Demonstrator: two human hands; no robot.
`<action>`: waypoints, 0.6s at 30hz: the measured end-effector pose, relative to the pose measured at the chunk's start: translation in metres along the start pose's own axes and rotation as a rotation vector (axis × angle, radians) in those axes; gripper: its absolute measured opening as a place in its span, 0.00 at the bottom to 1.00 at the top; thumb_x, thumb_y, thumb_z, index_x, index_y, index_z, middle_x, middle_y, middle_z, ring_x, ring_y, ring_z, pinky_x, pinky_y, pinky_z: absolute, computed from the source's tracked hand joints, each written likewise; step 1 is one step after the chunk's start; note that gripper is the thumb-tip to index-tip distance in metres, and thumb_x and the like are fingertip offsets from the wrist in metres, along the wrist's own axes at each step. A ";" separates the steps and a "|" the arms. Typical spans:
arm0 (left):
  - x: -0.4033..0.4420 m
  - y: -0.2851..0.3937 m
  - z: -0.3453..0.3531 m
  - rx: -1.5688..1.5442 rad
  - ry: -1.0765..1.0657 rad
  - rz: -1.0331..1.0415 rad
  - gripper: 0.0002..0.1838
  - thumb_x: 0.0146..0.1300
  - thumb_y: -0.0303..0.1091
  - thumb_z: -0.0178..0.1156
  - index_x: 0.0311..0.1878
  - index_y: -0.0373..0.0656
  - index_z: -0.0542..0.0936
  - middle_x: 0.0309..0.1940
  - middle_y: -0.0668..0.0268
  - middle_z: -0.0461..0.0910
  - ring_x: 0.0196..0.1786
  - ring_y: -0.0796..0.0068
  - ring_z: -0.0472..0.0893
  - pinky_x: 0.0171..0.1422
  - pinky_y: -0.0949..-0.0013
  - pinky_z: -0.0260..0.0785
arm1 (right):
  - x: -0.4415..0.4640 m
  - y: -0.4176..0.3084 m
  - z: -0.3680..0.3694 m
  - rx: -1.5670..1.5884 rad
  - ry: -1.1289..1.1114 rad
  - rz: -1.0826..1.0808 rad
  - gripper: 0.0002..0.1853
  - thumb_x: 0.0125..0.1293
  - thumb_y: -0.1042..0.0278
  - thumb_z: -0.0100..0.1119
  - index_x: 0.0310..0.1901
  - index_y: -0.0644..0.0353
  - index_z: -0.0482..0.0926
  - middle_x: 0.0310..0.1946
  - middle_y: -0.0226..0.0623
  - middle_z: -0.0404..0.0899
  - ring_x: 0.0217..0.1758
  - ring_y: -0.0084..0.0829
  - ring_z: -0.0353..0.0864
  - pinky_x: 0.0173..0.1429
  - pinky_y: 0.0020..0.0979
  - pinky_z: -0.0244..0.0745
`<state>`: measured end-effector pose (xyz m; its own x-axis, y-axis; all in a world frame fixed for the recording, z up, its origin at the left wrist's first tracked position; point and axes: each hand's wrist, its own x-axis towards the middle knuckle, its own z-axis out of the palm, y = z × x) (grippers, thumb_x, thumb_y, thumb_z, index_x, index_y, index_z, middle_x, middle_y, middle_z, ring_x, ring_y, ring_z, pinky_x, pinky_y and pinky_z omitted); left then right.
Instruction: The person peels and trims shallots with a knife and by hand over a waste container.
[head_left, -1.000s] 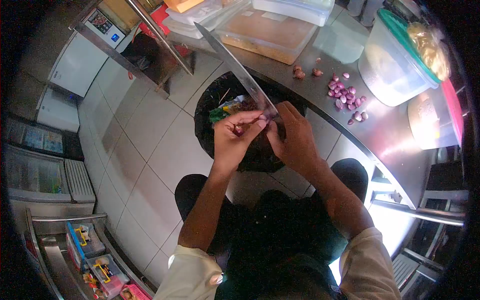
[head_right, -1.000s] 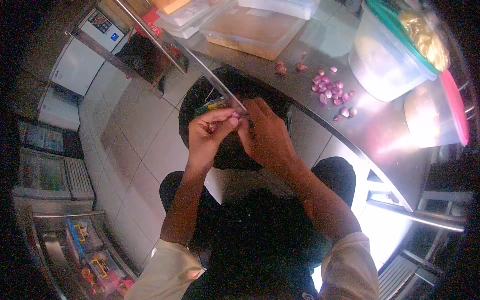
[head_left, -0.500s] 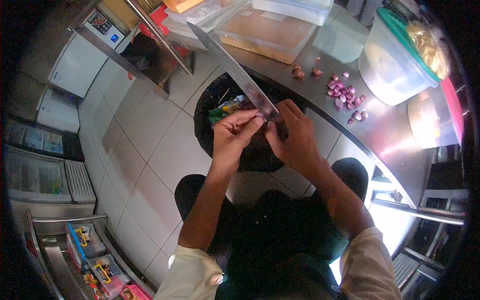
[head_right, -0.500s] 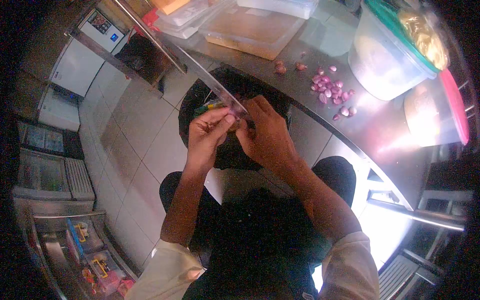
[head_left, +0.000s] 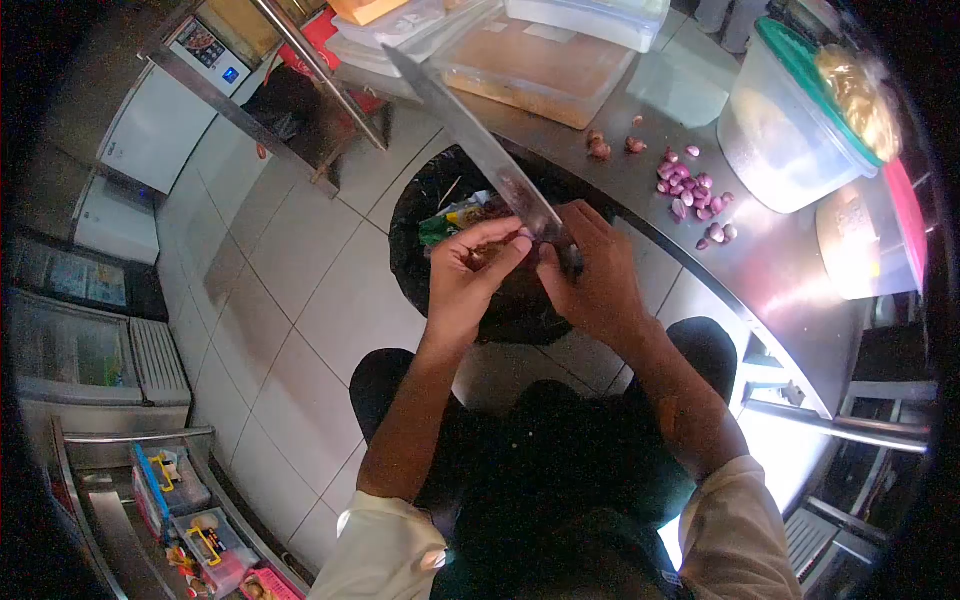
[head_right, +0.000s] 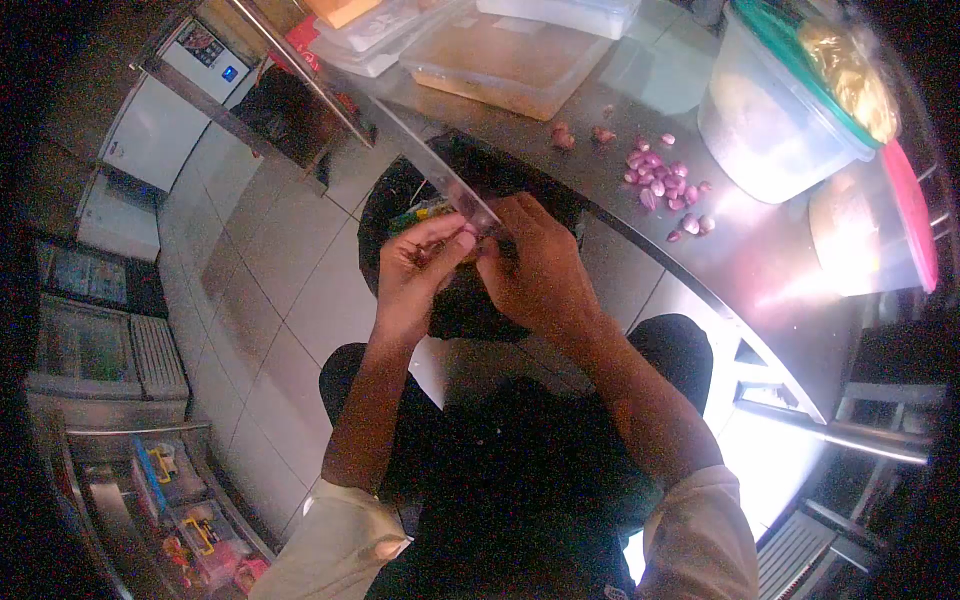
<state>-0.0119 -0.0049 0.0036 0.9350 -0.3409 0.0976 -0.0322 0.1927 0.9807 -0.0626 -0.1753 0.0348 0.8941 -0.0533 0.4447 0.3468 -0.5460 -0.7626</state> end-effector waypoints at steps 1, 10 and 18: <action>-0.002 0.007 0.000 0.018 0.017 -0.027 0.14 0.68 0.25 0.69 0.55 0.35 0.85 0.45 0.67 0.88 0.35 0.89 0.78 0.36 0.82 0.65 | -0.001 0.002 0.002 0.010 0.006 -0.029 0.15 0.62 0.75 0.62 0.51 0.65 0.77 0.44 0.54 0.78 0.47 0.60 0.81 0.50 0.50 0.79; 0.001 0.002 -0.002 0.113 -0.027 0.028 0.13 0.67 0.23 0.68 0.54 0.33 0.85 0.48 0.62 0.88 0.48 0.77 0.86 0.56 0.74 0.78 | -0.001 0.005 0.006 -0.057 0.009 -0.012 0.13 0.63 0.75 0.61 0.49 0.66 0.75 0.41 0.54 0.77 0.46 0.62 0.79 0.48 0.52 0.78; 0.001 0.004 0.003 0.041 -0.012 0.006 0.14 0.71 0.28 0.67 0.58 0.37 0.85 0.45 0.67 0.89 0.33 0.89 0.78 0.33 0.82 0.66 | -0.001 0.006 0.003 -0.023 0.084 -0.037 0.11 0.63 0.76 0.63 0.44 0.68 0.74 0.37 0.52 0.76 0.37 0.55 0.81 0.40 0.43 0.75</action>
<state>-0.0121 -0.0074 0.0080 0.9306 -0.3507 0.1054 -0.0525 0.1571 0.9862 -0.0609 -0.1763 0.0280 0.8537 -0.1022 0.5106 0.3714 -0.5676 -0.7347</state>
